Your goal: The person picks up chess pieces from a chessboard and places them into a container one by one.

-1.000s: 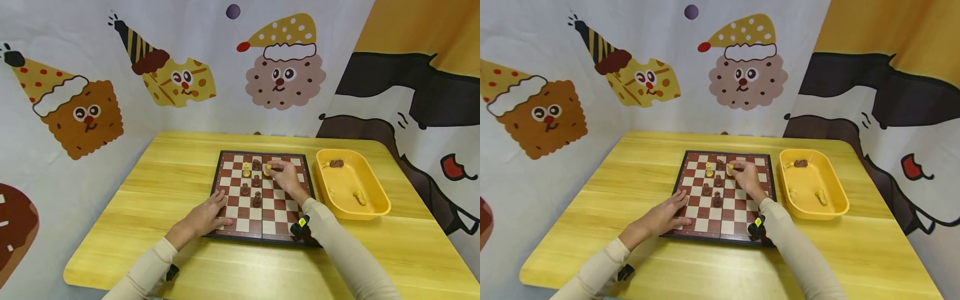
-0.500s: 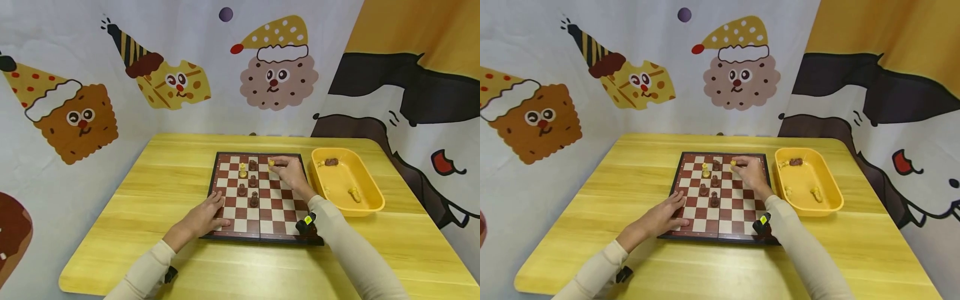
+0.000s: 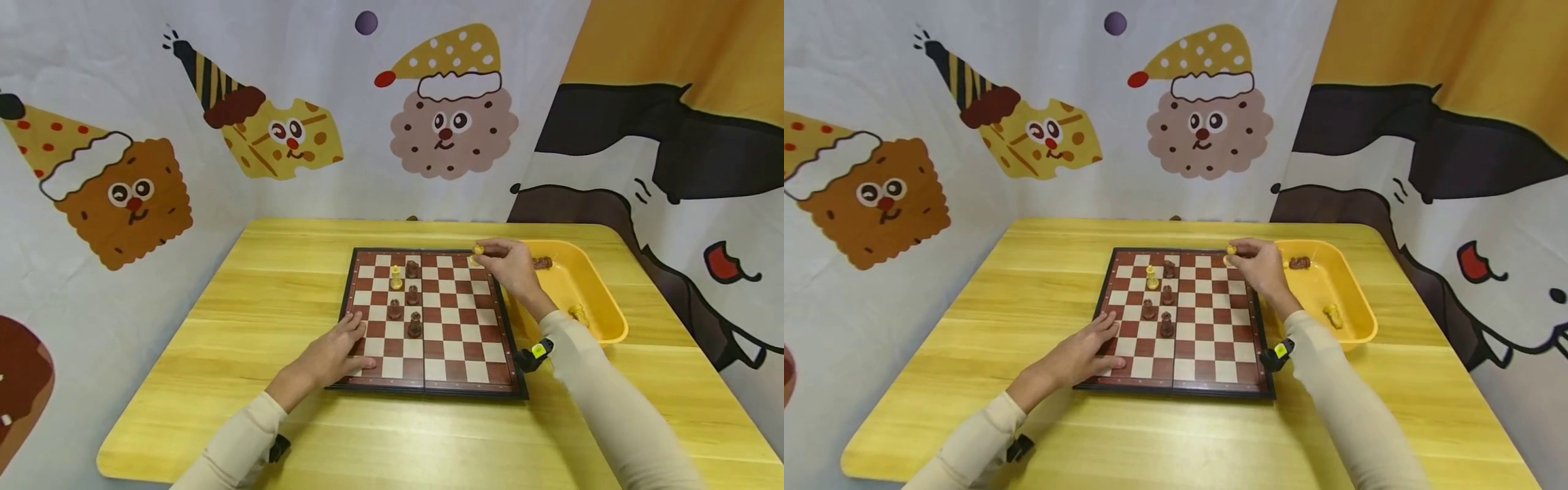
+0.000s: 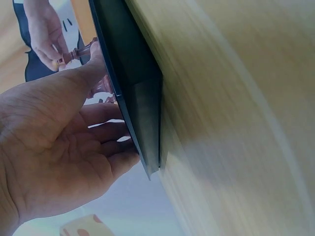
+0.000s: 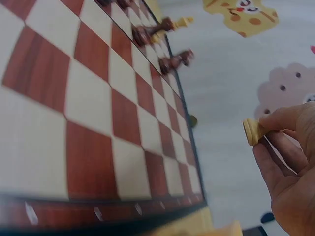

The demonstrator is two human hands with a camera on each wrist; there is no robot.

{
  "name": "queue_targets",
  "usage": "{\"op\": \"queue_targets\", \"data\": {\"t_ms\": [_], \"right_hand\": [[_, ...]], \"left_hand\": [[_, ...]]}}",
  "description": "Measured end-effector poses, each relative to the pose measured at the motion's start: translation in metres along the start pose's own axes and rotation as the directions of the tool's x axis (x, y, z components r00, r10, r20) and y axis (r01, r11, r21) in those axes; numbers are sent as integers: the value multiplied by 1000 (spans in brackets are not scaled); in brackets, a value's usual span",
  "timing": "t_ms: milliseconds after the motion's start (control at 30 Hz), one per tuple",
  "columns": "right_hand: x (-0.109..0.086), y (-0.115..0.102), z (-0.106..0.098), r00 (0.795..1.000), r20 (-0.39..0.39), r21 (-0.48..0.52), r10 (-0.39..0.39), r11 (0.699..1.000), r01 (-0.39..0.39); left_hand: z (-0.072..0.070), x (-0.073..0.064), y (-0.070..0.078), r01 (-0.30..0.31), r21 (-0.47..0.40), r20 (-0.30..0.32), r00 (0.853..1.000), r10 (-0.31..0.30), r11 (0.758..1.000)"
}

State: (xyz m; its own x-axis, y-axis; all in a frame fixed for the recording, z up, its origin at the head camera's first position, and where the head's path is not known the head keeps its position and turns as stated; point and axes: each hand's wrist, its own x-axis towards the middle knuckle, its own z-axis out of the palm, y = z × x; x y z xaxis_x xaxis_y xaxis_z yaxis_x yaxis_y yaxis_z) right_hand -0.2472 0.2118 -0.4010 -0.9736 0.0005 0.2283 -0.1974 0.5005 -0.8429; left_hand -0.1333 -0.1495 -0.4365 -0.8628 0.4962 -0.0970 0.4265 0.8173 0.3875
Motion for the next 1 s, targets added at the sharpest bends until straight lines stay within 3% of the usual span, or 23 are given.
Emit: {"op": "queue_targets", "data": {"t_ms": [233, 400, 533, 733, 1000], "right_hand": [[4, 11, -35, 997, -76, -41, 28, 999, -32], [3, 23, -54, 996, -76, -77, 49, 996, -55], [4, 31, -64, 996, -77, -49, 55, 997, -59], [5, 39, -72, 992, -106, 8, 68, 998, -68], [4, 48, -70, 993, -82, -78, 87, 993, -93]], "left_hand": [[-2, -2, -1, 0, -8, -2, 1000, 0, 1000], [-2, -3, -2, -5, -3, -7, 1000, 5, 1000], [-2, -2, -2, -12, 3, -10, 1000, 12, 1000], [-2, 1, -3, -3, 12, -11, 1000, 3, 1000], [1, -1, -1, 3, -1, 0, 1000, -3, 1000]]}}
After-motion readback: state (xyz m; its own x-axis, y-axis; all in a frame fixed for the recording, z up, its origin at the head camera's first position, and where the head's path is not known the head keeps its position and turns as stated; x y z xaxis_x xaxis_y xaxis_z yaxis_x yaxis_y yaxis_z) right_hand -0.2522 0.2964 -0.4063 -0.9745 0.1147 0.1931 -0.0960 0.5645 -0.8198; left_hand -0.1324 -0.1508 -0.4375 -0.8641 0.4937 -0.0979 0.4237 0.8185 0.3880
